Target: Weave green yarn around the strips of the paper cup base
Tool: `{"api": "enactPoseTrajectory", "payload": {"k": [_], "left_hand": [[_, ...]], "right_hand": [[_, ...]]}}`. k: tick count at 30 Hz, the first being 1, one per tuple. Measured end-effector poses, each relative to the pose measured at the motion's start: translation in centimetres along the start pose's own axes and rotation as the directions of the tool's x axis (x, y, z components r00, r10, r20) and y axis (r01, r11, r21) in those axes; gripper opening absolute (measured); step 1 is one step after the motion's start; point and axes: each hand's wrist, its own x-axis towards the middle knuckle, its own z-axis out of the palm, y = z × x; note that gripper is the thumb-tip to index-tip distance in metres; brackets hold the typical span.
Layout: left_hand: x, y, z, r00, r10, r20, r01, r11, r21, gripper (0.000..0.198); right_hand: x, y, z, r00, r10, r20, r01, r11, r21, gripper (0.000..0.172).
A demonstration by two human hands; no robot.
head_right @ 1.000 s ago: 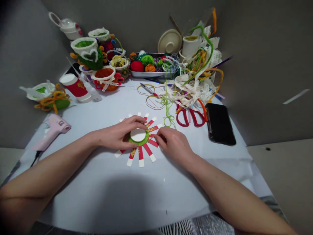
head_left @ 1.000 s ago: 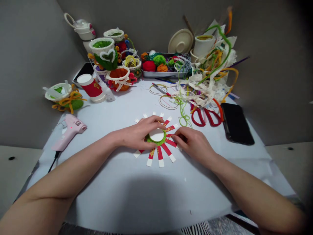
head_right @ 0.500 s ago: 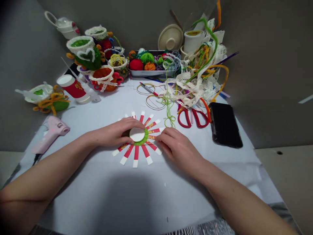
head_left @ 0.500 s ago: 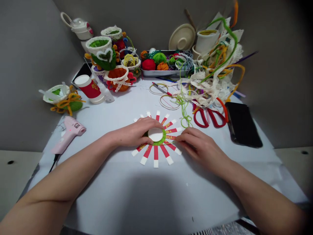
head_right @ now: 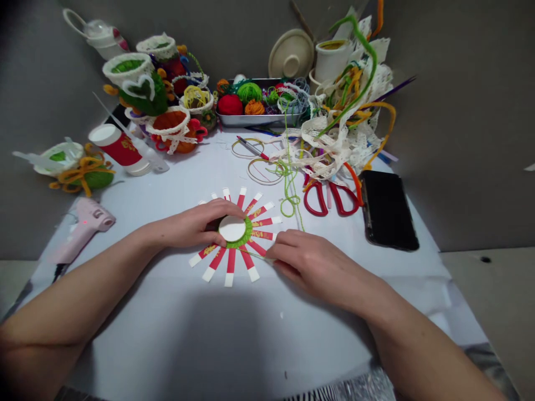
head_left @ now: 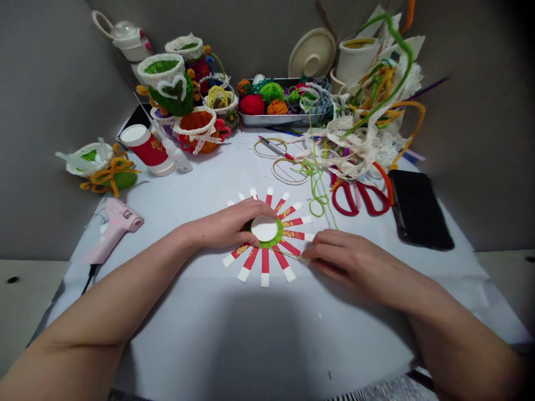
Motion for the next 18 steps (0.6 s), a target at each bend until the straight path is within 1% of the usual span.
{"api": "enactPoseTrajectory", "payload": {"k": [3,6,12,15,18], "left_hand": [[-0.1,-0.1,0.0,1.0,0.008,-0.001,-0.008,1.0,0.006,0.044],[-0.2,-0.2,0.0,1.0,0.024,0.017,-0.024,1.0,0.006,0.043],[-0.2,0.0,-0.1,0.998,0.047,0.047,-0.046,0.999,-0.026,0.043],[-0.2,-0.1,-0.1,0.998,0.058,0.041,-0.056,0.998,-0.03,0.043],[-0.2,-0.2,0.0,0.997,0.056,0.043,-0.055,0.998,-0.03,0.044]], "right_hand": [[-0.1,-0.1,-0.1,1.0,-0.013,0.009,0.013,1.0,0.017,0.025],[-0.2,-0.4,-0.1,0.999,-0.046,0.017,0.047,0.999,-0.007,0.028],[-0.6,-2.4,0.3,0.988,-0.138,0.067,0.149,0.969,-0.198,0.03],[-1.0,-3.1,0.8,0.985,-0.166,0.05,0.173,0.944,-0.28,0.031],[-1.6,-3.4,1.3,0.982,-0.189,0.008,0.181,0.928,-0.327,0.03]]}}
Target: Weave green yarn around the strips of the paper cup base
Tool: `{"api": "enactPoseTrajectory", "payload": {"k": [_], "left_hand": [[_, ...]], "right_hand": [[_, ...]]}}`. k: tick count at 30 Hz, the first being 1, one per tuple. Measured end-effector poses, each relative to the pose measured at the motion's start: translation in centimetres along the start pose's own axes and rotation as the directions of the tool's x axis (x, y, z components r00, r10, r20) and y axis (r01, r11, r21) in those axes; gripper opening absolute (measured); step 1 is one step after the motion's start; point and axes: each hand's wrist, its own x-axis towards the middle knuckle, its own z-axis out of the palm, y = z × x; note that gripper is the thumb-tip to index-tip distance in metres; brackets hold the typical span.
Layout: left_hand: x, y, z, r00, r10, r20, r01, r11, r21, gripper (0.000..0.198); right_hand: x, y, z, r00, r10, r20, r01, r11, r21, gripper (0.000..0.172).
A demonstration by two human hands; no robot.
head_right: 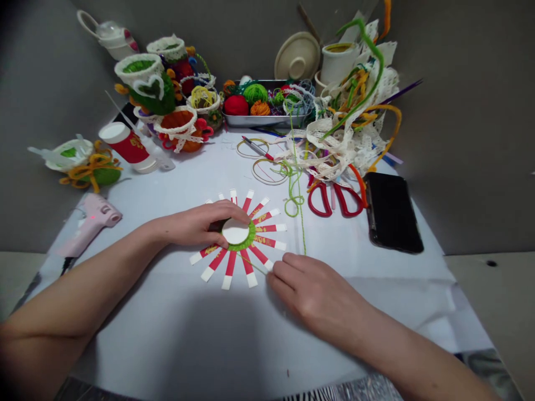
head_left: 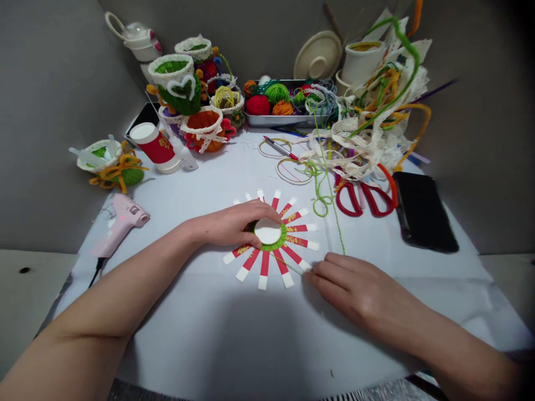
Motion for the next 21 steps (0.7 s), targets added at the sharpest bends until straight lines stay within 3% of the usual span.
{"api": "enactPoseTrajectory", "payload": {"k": [7,12,15,21], "left_hand": [[0.0,0.1,-0.1,1.0,0.011,0.004,-0.011,1.0,-0.015,0.044],[0.0,0.2,-0.1,1.0,0.002,0.002,-0.002,1.0,-0.018,0.046],[-0.1,0.1,0.0,1.0,-0.002,0.003,0.003,1.0,-0.016,0.047],[0.0,0.1,0.1,1.0,0.005,-0.01,-0.005,1.0,-0.012,0.047]], "right_hand": [[-1.5,-0.6,1.3,0.995,-0.041,-0.087,0.036,0.998,-0.055,0.03],[-2.1,0.3,1.8,0.99,0.114,-0.08,-0.12,0.99,-0.073,0.027],[-1.3,1.7,1.5,0.97,0.229,-0.079,-0.233,0.971,-0.044,0.028],[2.7,5.7,1.0,0.948,0.32,0.002,-0.318,0.942,0.105,0.027]]}}
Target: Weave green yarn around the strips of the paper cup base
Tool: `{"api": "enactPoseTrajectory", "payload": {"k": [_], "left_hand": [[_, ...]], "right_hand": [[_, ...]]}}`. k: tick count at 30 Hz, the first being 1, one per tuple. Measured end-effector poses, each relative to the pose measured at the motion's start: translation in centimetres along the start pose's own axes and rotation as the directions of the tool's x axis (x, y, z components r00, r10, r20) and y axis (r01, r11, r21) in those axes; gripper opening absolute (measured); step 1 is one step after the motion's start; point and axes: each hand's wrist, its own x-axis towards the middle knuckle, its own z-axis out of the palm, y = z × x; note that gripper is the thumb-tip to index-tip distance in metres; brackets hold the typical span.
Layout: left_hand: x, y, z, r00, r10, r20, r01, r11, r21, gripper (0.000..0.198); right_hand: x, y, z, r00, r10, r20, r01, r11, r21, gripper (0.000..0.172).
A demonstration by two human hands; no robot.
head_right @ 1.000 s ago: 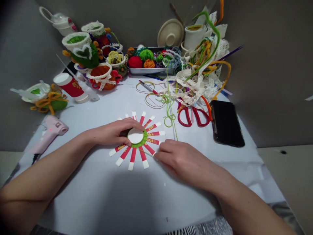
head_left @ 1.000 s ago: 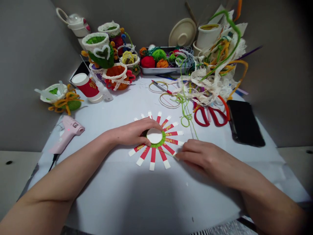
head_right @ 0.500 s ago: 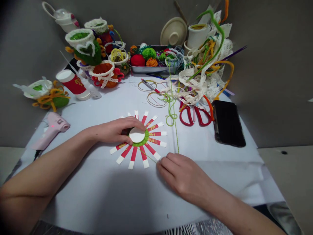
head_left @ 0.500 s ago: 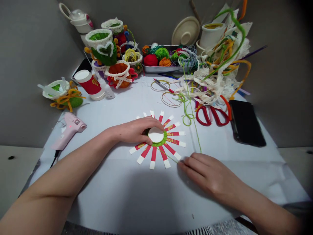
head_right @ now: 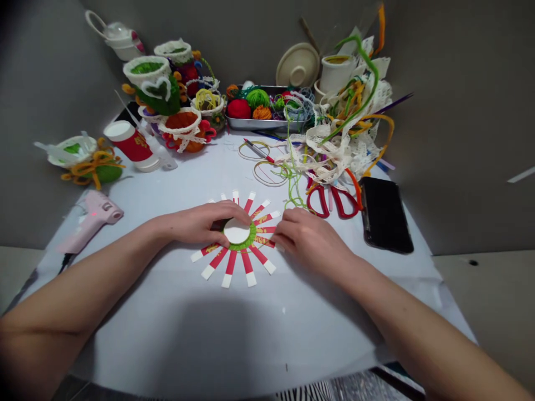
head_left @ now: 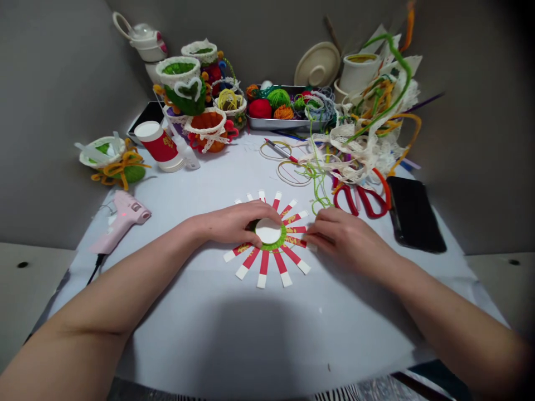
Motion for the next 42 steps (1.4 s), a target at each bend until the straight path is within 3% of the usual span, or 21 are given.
{"api": "enactPoseTrajectory", "payload": {"k": [6,14,18,22,28,33,42], "left_hand": [[0.1,0.2,-0.1,1.0,0.007,0.019,-0.007,1.0,-0.004,0.044],[0.4,1.3,0.4,0.999,0.025,-0.03,-0.022,0.996,0.091,0.045],[0.5,1.8,1.3,0.993,-0.046,-0.112,0.065,0.983,0.171,0.058],[0.5,2.1,1.5,0.985,-0.123,-0.124,0.152,0.954,0.259,0.059],[0.3,2.2,0.4,0.992,-0.102,-0.071,0.115,0.97,0.213,0.047],[0.2,1.7,0.4,0.993,-0.118,-0.01,0.118,0.979,0.166,0.048],[0.1,0.8,0.4,0.992,-0.125,0.003,0.123,0.983,0.137,0.047]], "right_hand": [[2.1,0.1,2.6,0.956,0.224,-0.191,-0.191,0.965,0.179,0.025],[1.6,-0.4,3.4,0.943,0.244,-0.226,-0.193,0.955,0.224,0.022],[1.6,-0.3,3.5,0.941,0.241,-0.236,-0.187,0.955,0.229,0.021],[1.6,-0.2,3.5,0.939,0.233,-0.252,-0.169,0.953,0.252,0.019],[1.0,0.0,3.0,0.94,0.13,-0.314,-0.03,0.952,0.304,0.014],[0.0,0.2,2.2,0.951,-0.001,-0.31,0.08,0.967,0.243,0.02],[-1.3,-0.1,-0.1,0.972,-0.209,-0.109,0.225,0.958,0.175,0.023]]}}
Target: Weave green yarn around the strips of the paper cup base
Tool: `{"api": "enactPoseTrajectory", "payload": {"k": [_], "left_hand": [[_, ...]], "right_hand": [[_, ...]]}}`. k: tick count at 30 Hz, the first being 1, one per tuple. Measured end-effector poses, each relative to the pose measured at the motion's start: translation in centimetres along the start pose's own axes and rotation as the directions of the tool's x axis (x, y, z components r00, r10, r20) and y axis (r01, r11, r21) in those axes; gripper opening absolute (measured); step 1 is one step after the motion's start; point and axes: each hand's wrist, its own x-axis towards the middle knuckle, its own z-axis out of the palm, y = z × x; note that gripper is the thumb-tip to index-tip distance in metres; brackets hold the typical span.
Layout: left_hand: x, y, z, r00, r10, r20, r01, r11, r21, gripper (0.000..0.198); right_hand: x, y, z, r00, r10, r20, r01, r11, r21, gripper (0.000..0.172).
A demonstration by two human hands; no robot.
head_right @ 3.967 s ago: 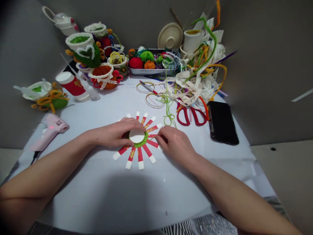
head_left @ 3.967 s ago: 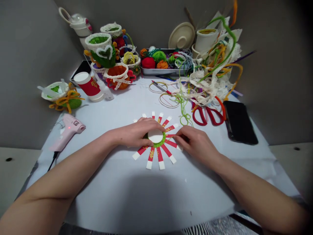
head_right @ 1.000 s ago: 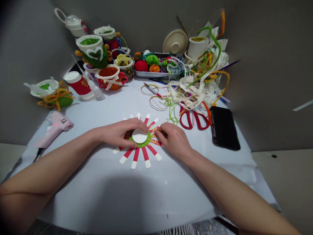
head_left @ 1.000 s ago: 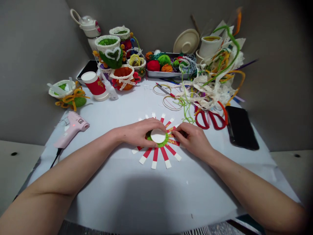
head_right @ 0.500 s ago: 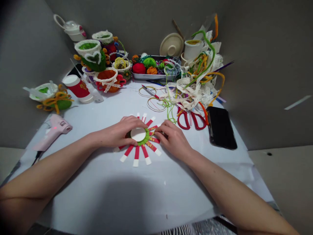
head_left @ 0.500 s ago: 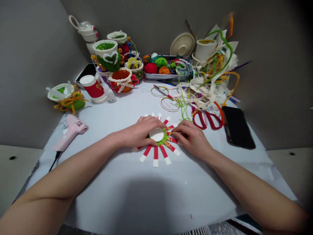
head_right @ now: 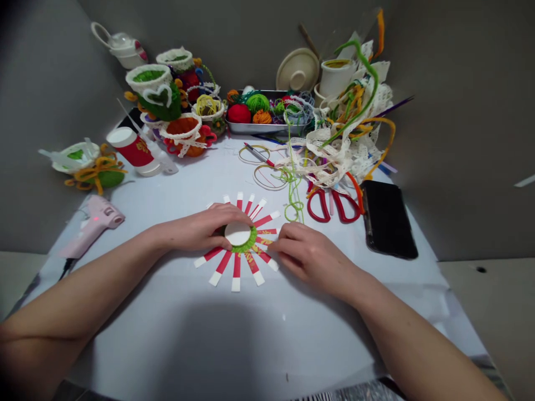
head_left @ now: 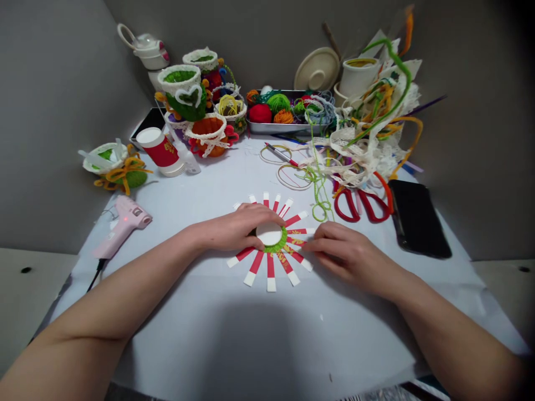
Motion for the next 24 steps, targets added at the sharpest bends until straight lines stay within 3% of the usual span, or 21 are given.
{"api": "enactPoseTrajectory", "payload": {"k": [9,17,24], "left_hand": [[-0.1,-0.2,-0.3,0.998,0.057,0.012,-0.057,0.998,-0.01,0.044],[-0.2,0.0,-0.7,0.997,0.072,0.016,-0.071,0.997,-0.037,0.045],[-0.1,-0.2,-0.7,0.995,0.101,0.014,-0.101,0.994,-0.042,0.042]], "right_hand": [[-0.7,-0.8,-0.1,0.981,0.019,0.194,-0.032,0.997,0.067,0.025],[-1.1,-2.9,-0.3,0.962,-0.021,0.27,0.004,0.998,0.063,0.026],[-1.5,-3.0,-0.4,0.961,0.06,0.268,-0.057,0.998,-0.022,0.028]]}}
